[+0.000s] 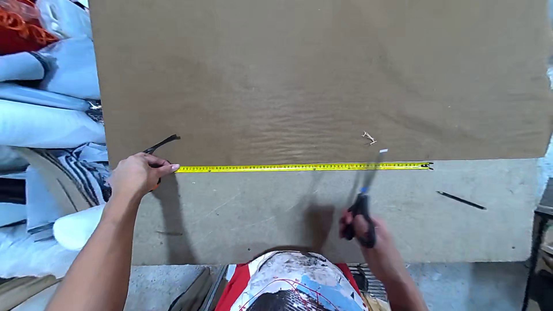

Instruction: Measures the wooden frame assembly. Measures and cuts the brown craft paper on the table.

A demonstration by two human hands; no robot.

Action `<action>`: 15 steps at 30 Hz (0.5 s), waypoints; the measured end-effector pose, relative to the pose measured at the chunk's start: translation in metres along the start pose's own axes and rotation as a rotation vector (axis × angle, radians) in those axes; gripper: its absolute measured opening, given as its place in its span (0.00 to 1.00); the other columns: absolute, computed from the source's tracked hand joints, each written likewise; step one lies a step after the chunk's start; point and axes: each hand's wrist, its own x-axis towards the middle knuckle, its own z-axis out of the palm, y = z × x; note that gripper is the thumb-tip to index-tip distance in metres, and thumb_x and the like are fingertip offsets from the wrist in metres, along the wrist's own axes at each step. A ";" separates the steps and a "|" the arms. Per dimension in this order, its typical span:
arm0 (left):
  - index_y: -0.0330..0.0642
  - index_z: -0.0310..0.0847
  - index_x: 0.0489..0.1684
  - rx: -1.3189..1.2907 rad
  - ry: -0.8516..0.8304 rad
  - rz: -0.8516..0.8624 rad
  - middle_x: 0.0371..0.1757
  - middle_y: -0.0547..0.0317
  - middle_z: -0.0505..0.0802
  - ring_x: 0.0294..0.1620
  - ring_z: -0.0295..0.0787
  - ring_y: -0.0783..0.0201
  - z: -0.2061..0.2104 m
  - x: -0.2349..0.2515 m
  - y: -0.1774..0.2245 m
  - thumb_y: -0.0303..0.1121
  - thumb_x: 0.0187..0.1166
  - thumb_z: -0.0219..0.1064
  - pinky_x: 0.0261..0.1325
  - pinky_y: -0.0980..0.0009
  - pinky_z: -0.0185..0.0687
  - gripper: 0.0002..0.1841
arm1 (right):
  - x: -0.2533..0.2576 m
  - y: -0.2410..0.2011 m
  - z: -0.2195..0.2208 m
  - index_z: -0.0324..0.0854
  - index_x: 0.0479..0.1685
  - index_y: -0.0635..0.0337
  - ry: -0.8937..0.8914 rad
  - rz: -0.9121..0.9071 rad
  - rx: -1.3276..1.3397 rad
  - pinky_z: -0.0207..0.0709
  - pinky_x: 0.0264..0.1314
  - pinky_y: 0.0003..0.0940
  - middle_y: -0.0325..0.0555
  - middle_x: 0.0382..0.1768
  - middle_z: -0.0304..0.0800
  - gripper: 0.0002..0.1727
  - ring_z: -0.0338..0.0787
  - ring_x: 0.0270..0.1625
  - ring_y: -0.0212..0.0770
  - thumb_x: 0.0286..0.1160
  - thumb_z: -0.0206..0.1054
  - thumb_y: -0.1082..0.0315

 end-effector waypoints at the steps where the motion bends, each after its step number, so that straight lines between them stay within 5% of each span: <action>1: 0.57 0.96 0.35 0.004 0.005 -0.004 0.54 0.48 0.95 0.58 0.88 0.34 0.001 -0.001 0.000 0.54 0.71 0.79 0.54 0.21 0.74 0.13 | -0.001 0.011 0.013 0.85 0.46 0.62 -0.077 0.050 0.038 0.88 0.38 0.43 0.48 0.35 0.89 0.37 0.89 0.34 0.44 0.70 0.68 0.31; 6: 0.60 0.95 0.34 0.001 0.022 -0.019 0.53 0.53 0.95 0.56 0.89 0.37 0.002 -0.003 0.000 0.57 0.70 0.79 0.50 0.24 0.77 0.13 | 0.005 0.036 0.053 0.86 0.36 0.61 -0.248 0.142 0.115 0.82 0.33 0.36 0.48 0.28 0.86 0.34 0.85 0.28 0.41 0.72 0.69 0.33; 15: 0.58 0.95 0.35 0.012 0.004 -0.015 0.54 0.49 0.95 0.57 0.88 0.34 0.000 -0.001 0.000 0.57 0.70 0.79 0.50 0.23 0.75 0.15 | 0.000 0.031 0.062 0.85 0.34 0.62 -0.224 0.227 0.163 0.82 0.32 0.36 0.47 0.28 0.85 0.33 0.84 0.27 0.40 0.74 0.68 0.34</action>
